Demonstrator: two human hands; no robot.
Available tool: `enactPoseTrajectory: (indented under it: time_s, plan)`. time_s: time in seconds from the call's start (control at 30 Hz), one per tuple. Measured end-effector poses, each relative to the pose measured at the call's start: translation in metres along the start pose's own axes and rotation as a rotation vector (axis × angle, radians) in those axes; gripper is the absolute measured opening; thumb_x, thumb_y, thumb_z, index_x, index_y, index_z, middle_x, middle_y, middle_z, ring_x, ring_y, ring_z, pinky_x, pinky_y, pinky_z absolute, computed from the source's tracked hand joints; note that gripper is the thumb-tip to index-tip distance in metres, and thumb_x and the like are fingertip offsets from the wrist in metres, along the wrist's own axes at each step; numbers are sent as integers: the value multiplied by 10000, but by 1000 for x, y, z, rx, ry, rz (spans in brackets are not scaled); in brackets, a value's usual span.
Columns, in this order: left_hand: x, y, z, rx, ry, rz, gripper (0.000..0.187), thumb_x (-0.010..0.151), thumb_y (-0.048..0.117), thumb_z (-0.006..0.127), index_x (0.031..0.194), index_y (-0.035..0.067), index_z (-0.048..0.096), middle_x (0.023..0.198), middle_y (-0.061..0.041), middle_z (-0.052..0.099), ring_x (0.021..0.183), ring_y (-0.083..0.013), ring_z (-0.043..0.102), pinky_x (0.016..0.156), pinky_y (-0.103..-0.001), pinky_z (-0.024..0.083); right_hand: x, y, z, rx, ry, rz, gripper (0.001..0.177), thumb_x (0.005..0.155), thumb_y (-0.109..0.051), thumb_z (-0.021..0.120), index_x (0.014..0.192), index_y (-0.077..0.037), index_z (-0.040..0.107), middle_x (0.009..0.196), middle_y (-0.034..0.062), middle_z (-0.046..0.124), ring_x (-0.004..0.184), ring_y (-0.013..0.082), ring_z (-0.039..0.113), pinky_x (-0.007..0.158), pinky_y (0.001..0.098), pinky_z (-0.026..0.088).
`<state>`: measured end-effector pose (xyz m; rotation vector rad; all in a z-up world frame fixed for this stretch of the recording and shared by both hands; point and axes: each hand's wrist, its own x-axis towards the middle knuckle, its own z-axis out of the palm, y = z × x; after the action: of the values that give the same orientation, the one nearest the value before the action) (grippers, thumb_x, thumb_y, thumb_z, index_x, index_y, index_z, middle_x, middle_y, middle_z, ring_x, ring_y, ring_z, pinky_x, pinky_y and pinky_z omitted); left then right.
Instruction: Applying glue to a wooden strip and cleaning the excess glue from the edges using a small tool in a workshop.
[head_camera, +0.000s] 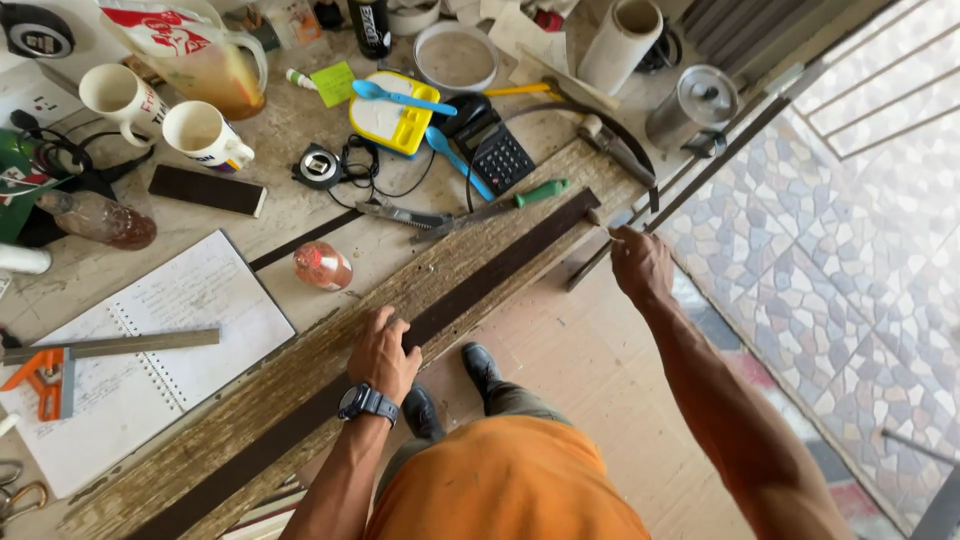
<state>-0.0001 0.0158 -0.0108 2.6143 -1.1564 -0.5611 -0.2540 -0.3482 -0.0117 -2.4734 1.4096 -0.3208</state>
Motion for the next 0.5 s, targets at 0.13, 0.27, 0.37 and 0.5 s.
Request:
enactPoseTrajectory:
  time_s: [0.13,0.27,0.37,0.5]
  plan:
    - [15,5,-2,-13,-10,-35,407,807,309,765,1190,187,708,1478,-44,529,1302,-288,602,1029,-418,560,-11,-52,-1,136,-74,-254,142,938,-221,633,1004,-204,757,829,119,740,789,408,727,688,561,579]
    - [8,6,-4,-13,-40,-54,403,817,310,758,1194,176,708,1489,-55,520,1302,-312,601,1023,-444,566,-8,-46,19,81,92,-271,186,946,-254,655,1057,-307,795,816,70,755,740,351,745,610,497,605]
    - [7,11,-12,-38,-42,-63,400,818,284,755,1197,169,700,1491,-57,512,1290,-320,602,1032,-451,560,-12,-54,26,125,187,-327,199,978,-220,644,1139,-241,758,811,165,721,693,426,704,569,599,558]
    - [6,11,-11,-50,-72,-94,395,828,282,746,1203,166,698,1502,-58,498,1292,-321,597,1038,-458,554,-53,-96,8,141,-36,-387,165,970,-255,611,1067,-234,743,806,106,710,722,356,705,592,525,566]
